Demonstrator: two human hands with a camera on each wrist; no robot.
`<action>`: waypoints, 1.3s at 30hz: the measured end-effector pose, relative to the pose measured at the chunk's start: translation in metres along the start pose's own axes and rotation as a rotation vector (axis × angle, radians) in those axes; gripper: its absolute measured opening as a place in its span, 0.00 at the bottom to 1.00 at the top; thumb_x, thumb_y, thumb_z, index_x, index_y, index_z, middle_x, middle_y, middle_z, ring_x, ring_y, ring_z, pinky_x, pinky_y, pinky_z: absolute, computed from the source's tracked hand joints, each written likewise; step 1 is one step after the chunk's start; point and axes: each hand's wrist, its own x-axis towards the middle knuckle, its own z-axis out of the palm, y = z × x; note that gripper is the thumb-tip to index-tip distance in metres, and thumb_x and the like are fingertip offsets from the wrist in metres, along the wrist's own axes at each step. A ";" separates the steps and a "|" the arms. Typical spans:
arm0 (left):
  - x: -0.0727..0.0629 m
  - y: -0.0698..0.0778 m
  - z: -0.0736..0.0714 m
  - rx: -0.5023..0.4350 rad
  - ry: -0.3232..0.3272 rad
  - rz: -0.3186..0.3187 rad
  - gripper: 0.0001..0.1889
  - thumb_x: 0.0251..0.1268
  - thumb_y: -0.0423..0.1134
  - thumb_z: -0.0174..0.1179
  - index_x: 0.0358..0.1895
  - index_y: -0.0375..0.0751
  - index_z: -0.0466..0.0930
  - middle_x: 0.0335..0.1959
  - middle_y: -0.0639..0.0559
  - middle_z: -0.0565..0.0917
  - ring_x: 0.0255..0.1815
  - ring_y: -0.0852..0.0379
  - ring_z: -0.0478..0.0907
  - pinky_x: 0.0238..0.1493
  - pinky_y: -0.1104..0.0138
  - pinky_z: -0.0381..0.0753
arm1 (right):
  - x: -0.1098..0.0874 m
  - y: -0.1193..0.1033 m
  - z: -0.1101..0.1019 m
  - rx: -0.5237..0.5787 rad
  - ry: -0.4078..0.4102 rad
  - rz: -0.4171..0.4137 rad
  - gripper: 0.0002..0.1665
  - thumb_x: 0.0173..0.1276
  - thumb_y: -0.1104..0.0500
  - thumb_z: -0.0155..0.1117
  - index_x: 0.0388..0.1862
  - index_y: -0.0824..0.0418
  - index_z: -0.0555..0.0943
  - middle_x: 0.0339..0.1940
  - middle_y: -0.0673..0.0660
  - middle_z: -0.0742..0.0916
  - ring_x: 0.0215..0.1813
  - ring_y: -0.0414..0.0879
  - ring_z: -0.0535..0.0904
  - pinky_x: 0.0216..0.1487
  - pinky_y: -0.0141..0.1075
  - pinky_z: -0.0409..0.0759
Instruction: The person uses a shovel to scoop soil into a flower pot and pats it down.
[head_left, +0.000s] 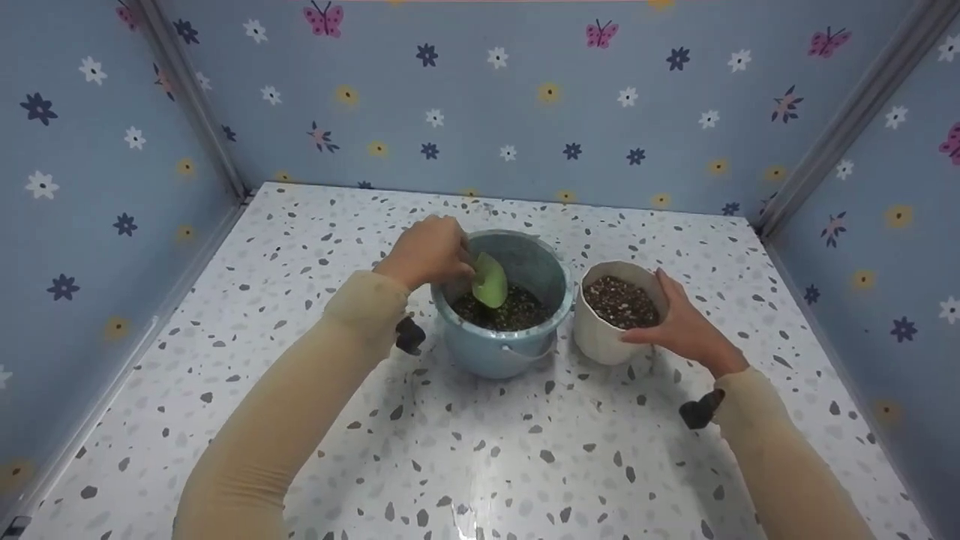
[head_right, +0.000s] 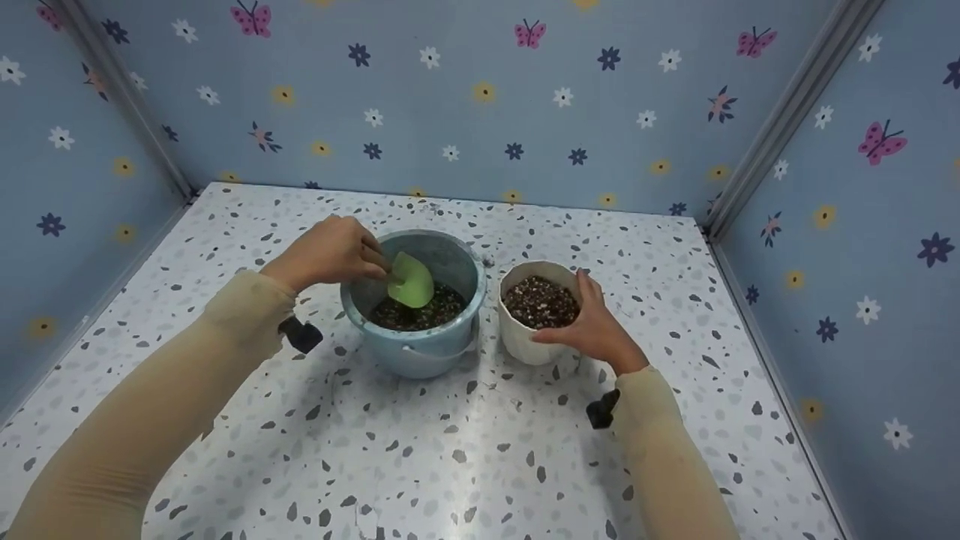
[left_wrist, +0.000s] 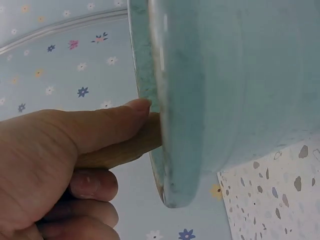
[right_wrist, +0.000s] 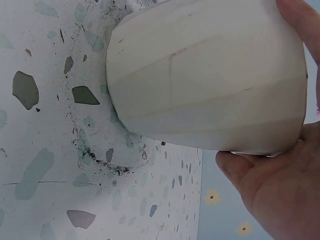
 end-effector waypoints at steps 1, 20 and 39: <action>0.000 -0.001 -0.001 0.007 0.010 0.004 0.13 0.54 0.40 0.74 0.41 0.38 0.89 0.36 0.48 0.88 0.32 0.53 0.84 0.36 0.62 0.84 | 0.000 0.000 0.000 0.000 0.000 -0.001 0.82 0.50 0.37 0.80 0.80 0.55 0.28 0.80 0.66 0.39 0.78 0.66 0.40 0.71 0.66 0.45; -0.003 -0.009 0.016 0.117 0.079 0.069 0.06 0.60 0.34 0.69 0.41 0.43 0.90 0.39 0.49 0.88 0.41 0.50 0.85 0.44 0.57 0.83 | 0.000 0.004 0.002 0.027 -0.004 0.010 0.82 0.49 0.36 0.80 0.80 0.55 0.28 0.81 0.64 0.40 0.79 0.64 0.40 0.72 0.65 0.44; -0.001 -0.001 0.022 0.076 0.038 -0.003 0.08 0.49 0.34 0.60 0.17 0.41 0.75 0.18 0.50 0.80 0.20 0.52 0.75 0.25 0.59 0.80 | 0.000 0.004 0.001 0.039 0.011 -0.002 0.81 0.49 0.38 0.80 0.81 0.55 0.30 0.81 0.64 0.41 0.79 0.64 0.41 0.72 0.65 0.45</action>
